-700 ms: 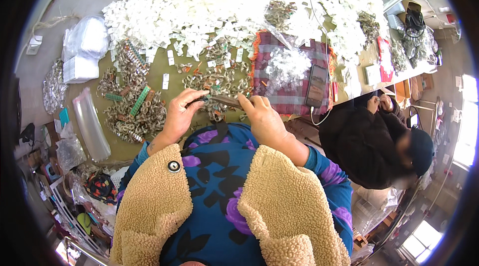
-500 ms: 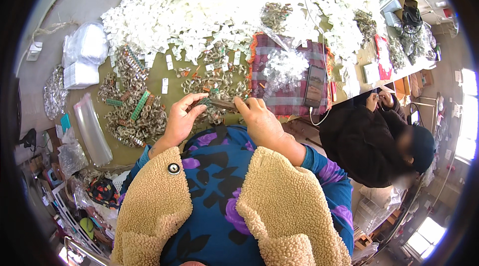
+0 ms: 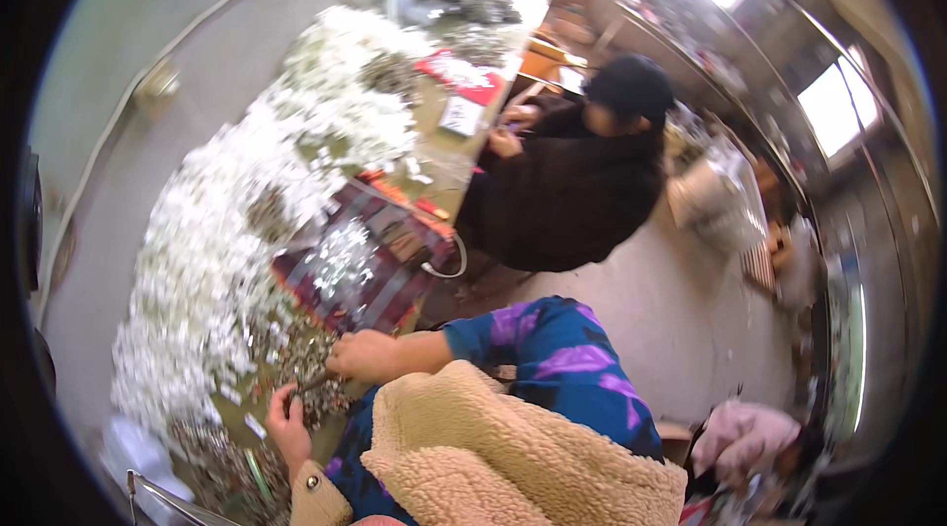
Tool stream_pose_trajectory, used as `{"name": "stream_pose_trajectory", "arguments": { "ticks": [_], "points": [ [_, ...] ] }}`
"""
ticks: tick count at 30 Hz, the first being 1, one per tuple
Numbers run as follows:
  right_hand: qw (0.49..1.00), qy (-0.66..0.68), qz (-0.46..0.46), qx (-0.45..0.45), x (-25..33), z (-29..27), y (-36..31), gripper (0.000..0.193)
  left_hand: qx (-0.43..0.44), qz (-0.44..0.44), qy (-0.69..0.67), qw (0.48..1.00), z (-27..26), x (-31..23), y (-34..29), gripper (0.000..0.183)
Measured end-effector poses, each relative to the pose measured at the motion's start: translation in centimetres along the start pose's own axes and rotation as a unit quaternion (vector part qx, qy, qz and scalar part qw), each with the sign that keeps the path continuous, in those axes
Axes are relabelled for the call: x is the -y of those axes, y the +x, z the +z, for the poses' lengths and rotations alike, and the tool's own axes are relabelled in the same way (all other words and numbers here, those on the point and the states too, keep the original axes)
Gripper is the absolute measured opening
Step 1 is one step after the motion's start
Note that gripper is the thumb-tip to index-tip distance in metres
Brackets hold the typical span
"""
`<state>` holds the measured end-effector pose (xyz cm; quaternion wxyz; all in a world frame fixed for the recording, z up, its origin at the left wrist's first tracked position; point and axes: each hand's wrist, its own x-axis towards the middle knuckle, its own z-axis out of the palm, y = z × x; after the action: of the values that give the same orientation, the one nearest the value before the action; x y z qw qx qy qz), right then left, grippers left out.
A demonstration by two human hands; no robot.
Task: The person assembles small electronic components on a cluttered workbench. They handle white plastic trays, clear plastic bags, and green circuit-like strips, using pliers to cut and separate parts. The person places components into bags and trays while another person works nearby.
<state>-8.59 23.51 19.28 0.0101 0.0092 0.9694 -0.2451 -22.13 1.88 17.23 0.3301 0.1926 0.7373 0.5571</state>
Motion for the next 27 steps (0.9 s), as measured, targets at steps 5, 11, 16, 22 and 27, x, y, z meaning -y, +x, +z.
{"name": "stream_pose_trajectory", "arguments": {
  "ticks": [5, 11, 16, 22, 27],
  "points": [
    [0.979, 0.147, 0.069, 0.125, -1.3, 0.6, -0.9, 0.017, 0.096, -0.020, -0.032, 0.995, -1.0, 2.3, 1.6, 0.017],
    [0.985, 0.135, 0.069, 0.081, -1.8, 0.6, -2.7, 0.039, 0.074, -0.002, -0.150, 0.986, -0.2, 5.1, 3.2, 0.024],
    [0.992, 0.081, 0.071, 0.069, -1.8, 0.5, -2.3, 0.052, 0.076, -0.012, -0.122, 0.990, 1.1, 2.9, 3.7, 0.028],
    [0.992, 0.068, 0.084, 0.059, -1.6, 1.0, -2.5, 0.047, 0.063, -0.037, -0.040, 0.997, 2.1, -0.6, 2.2, 0.025],
    [0.994, 0.082, 0.069, 0.034, -1.7, 1.5, -2.7, 0.041, 0.036, 0.044, 0.044, 0.997, 2.3, 1.3, 2.7, 0.023]
  ]
}}
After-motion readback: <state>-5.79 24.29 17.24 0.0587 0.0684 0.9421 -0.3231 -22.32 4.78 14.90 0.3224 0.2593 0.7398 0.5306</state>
